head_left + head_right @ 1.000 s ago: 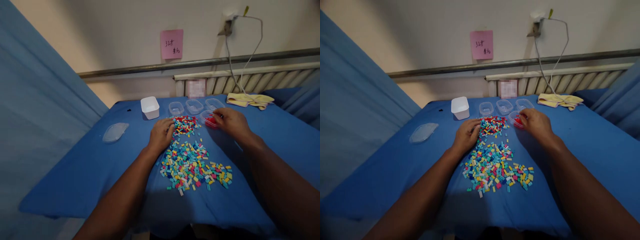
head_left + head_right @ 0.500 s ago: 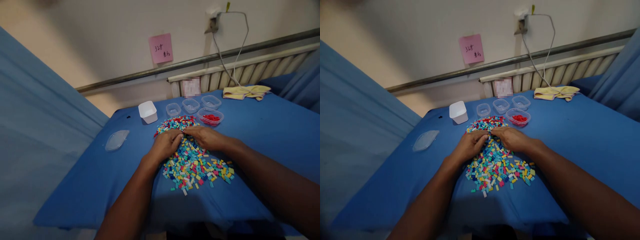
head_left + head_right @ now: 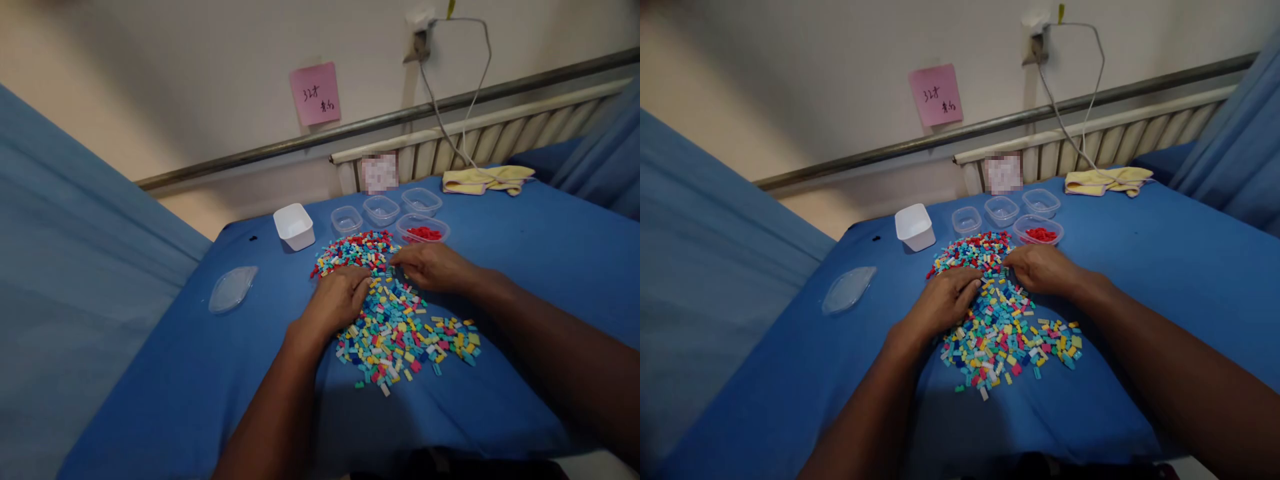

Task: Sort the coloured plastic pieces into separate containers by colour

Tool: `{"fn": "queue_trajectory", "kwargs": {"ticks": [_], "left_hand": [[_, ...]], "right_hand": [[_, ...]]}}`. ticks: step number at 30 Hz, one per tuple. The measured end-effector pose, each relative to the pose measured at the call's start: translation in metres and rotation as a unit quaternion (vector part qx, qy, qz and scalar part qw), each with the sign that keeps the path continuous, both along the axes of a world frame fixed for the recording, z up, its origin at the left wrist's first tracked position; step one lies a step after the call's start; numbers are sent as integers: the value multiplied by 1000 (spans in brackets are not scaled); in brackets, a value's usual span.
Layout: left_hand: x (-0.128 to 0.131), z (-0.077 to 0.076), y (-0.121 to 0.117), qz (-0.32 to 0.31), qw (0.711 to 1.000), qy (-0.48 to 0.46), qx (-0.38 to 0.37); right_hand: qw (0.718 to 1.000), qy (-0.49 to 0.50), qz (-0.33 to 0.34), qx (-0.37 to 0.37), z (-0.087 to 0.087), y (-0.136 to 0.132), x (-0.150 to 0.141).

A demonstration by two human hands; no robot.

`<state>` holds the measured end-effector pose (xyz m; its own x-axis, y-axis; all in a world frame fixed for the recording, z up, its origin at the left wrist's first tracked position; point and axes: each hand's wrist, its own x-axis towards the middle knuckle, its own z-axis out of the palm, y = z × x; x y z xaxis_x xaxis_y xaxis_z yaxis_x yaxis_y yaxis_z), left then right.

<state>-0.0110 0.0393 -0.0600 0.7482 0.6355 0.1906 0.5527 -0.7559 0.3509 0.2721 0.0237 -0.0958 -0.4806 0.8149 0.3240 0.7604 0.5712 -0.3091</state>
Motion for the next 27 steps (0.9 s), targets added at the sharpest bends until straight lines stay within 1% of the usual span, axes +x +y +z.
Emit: {"fn": "queue_trajectory", "kwargs": {"ticks": [3,5,6,9,11,12,14,16,18,21,24,27], "left_hand": [[-4,0,2,-15,1000,-5,-8],[-6,1,3,-25,999,-18,-25],[-7,2,4,-20,999,-31,-32],[-10,4,6,38,996,-69,-33],[-11,2,6,50,996,-63,-29],[-10,1,6,41,998,-51,-26],[-9,0,4,-1,999,-20,-32],[-8,2,2,-23,998,-16,-47],[-11,5,3,4,997,-50,-56],[-18,8,10,86,989,-114,-33],[-26,5,21,135,983,-122,2],[-31,1,26,144,987,-66,15]], "right_hand": [[998,25,55,0,3,-1,-1],[996,47,71,2,4,-2,-1],[996,59,60,7,4,-2,-1],[996,86,12,19,2,-1,-1],[996,83,15,10,0,0,-4],[997,75,27,1,-1,0,-5],[997,54,53,-16,-1,-1,-8],[997,42,55,-23,2,-1,-7],[998,51,23,-12,6,-1,-4],[998,62,-22,-3,9,1,4],[999,30,-1,-27,5,4,8],[999,27,21,-32,-1,7,7]]}}
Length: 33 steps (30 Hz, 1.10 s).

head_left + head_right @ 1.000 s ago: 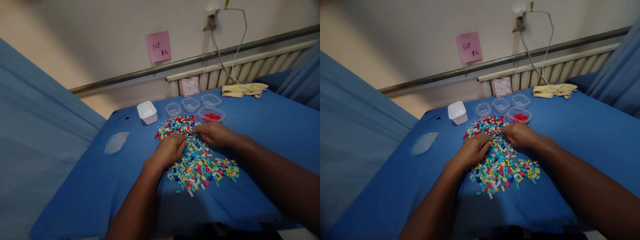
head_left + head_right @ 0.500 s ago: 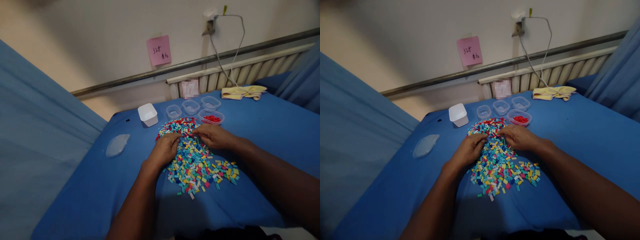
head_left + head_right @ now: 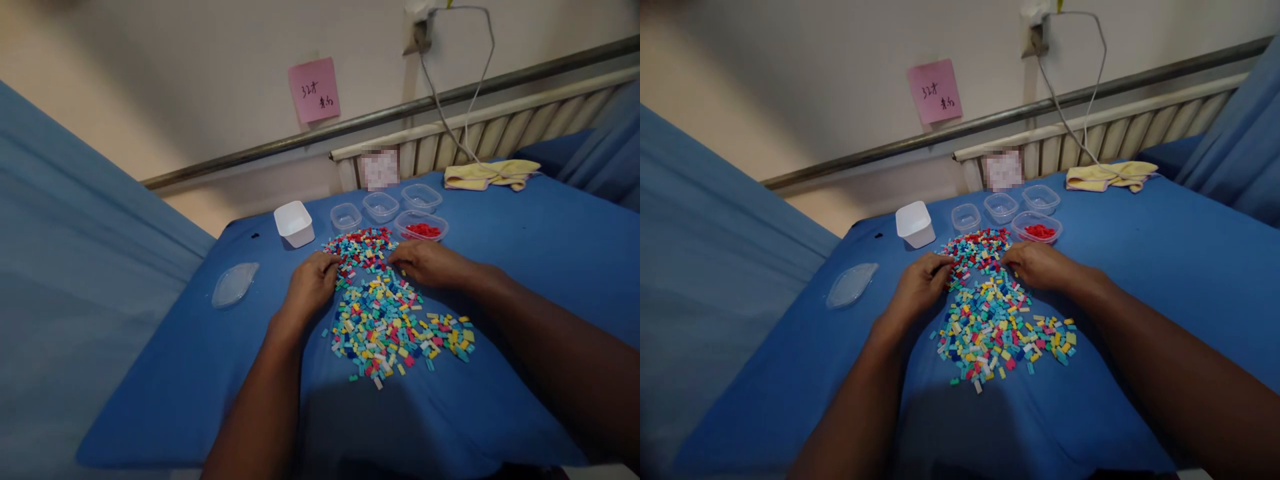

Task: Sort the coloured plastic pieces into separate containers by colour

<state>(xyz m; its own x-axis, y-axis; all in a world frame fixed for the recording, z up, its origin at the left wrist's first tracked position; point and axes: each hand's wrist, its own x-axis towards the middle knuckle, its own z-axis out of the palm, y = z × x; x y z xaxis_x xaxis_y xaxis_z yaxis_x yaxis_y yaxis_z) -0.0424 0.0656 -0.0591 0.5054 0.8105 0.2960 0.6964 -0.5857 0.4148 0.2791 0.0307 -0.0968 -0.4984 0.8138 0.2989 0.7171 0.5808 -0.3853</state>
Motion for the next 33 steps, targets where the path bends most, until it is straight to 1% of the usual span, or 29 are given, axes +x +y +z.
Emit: {"fn": "queue_trajectory", "kwargs": {"ticks": [2,4,7,10,13,16,18,20,22,25,27,33], "left_hand": [[-4,2,1,-14,998,57,-28],[-10,9,0,-23,993,99,-64],[-18,23,-3,-13,984,128,-126],[-24,30,-6,-10,972,148,-181],[-24,27,-8,-25,976,139,-167],[-21,19,-8,-31,979,138,-146],[-19,15,-7,-25,981,138,-132],[-18,12,-7,-16,984,136,-113],[-17,11,-7,-22,986,134,-100],[-14,11,-9,-65,986,125,-94],[-12,11,-10,-81,985,123,-92],[-9,11,-12,-61,985,128,-98]], "right_hand": [[1000,6,3,-2,-2,0,-1],[1000,-3,4,-4,-2,0,-1],[1000,-4,-17,16,-2,-2,-1],[997,46,-46,52,-5,-4,-6],[989,127,-57,41,-13,-3,-13],[971,214,-103,3,-23,-1,-19],[960,246,-131,-10,-27,0,-20],[957,258,-135,-15,-29,0,-19],[955,265,-130,-20,-30,-1,-18],[952,277,-125,-40,-29,-2,-16],[949,287,-123,-54,-29,-3,-15],[943,307,-104,-79,-27,-4,-16]]}}
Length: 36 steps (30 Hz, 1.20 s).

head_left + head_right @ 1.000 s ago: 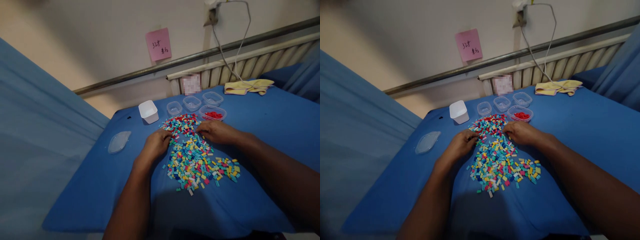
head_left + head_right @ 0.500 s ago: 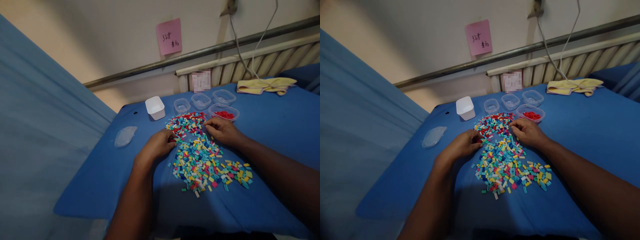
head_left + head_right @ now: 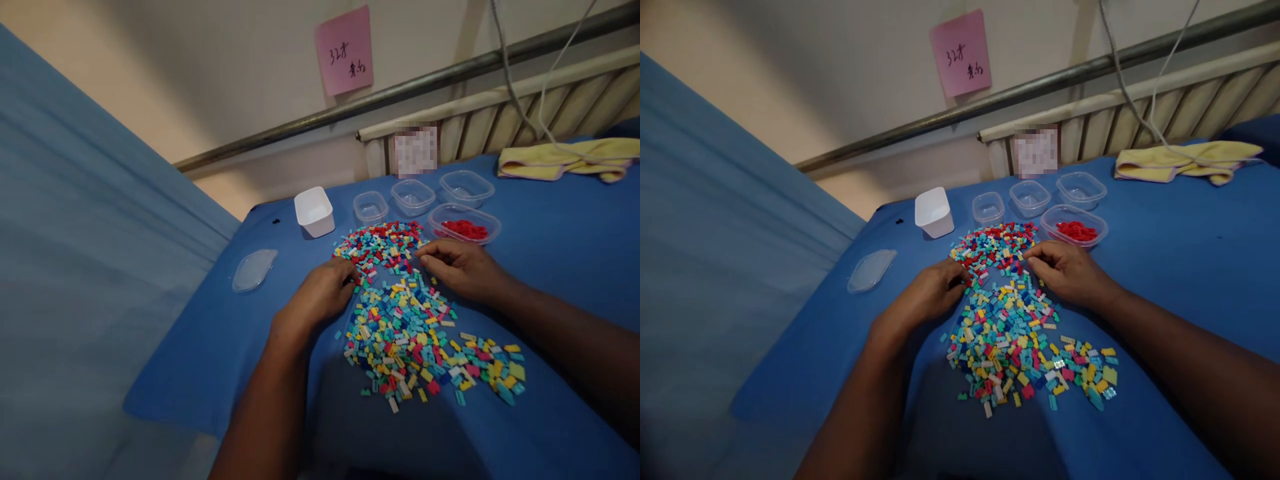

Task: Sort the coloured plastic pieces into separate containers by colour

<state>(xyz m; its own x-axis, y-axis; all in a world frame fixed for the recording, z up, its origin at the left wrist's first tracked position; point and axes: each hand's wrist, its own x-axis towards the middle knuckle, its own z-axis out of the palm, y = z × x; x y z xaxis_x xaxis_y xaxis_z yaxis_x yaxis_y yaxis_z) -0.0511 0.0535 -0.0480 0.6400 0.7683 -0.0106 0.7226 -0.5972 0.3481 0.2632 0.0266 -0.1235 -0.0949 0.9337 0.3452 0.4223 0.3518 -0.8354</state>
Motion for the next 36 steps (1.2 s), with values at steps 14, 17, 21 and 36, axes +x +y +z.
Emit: {"fn": "queue_trajectory", "kwargs": {"ticks": [14,17,21,36], "left_hand": [[-6,-4,9,69,995,-70,-7],[-7,1,7,26,994,-101,-19],[-1,-3,3,-14,998,-55,-7],[2,6,0,-19,1000,1,-24]], "right_hand": [[1000,-25,5,16,1,0,2],[1000,-23,8,11,0,1,2],[1000,-27,2,11,0,1,2],[1000,-23,20,6,-4,1,4]]}}
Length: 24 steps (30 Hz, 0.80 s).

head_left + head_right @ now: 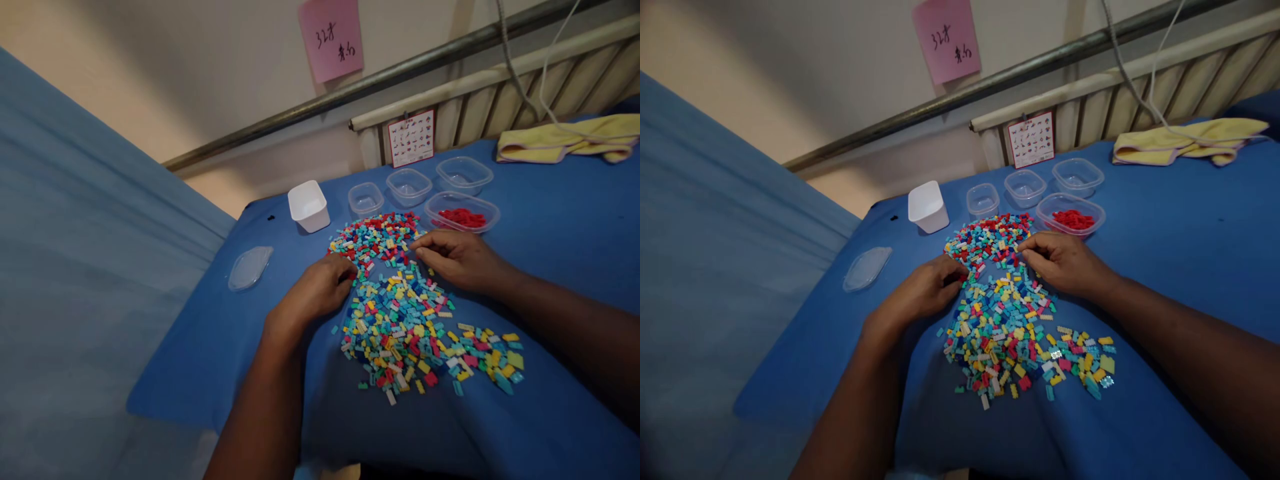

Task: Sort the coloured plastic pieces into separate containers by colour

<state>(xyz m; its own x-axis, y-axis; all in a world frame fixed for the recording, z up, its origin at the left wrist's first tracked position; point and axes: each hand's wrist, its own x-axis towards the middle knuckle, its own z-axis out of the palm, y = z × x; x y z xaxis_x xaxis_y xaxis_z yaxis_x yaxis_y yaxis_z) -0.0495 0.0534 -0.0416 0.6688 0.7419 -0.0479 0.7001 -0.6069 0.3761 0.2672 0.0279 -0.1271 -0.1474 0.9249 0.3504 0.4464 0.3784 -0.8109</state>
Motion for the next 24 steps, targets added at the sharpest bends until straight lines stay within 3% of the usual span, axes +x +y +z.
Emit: {"fn": "queue_trajectory", "kwargs": {"ticks": [4,18,21,24], "left_hand": [[4,-2,2,-12,1000,8,10],[-2,-9,8,35,999,24,31],[-3,-11,10,41,998,15,34],[-4,-11,11,45,998,3,33]], "right_hand": [[1000,-3,-5,4,-1,0,0],[999,24,-13,25,6,-2,-6],[997,12,-26,65,14,-7,-4],[985,-43,-64,153,31,-12,8]]}}
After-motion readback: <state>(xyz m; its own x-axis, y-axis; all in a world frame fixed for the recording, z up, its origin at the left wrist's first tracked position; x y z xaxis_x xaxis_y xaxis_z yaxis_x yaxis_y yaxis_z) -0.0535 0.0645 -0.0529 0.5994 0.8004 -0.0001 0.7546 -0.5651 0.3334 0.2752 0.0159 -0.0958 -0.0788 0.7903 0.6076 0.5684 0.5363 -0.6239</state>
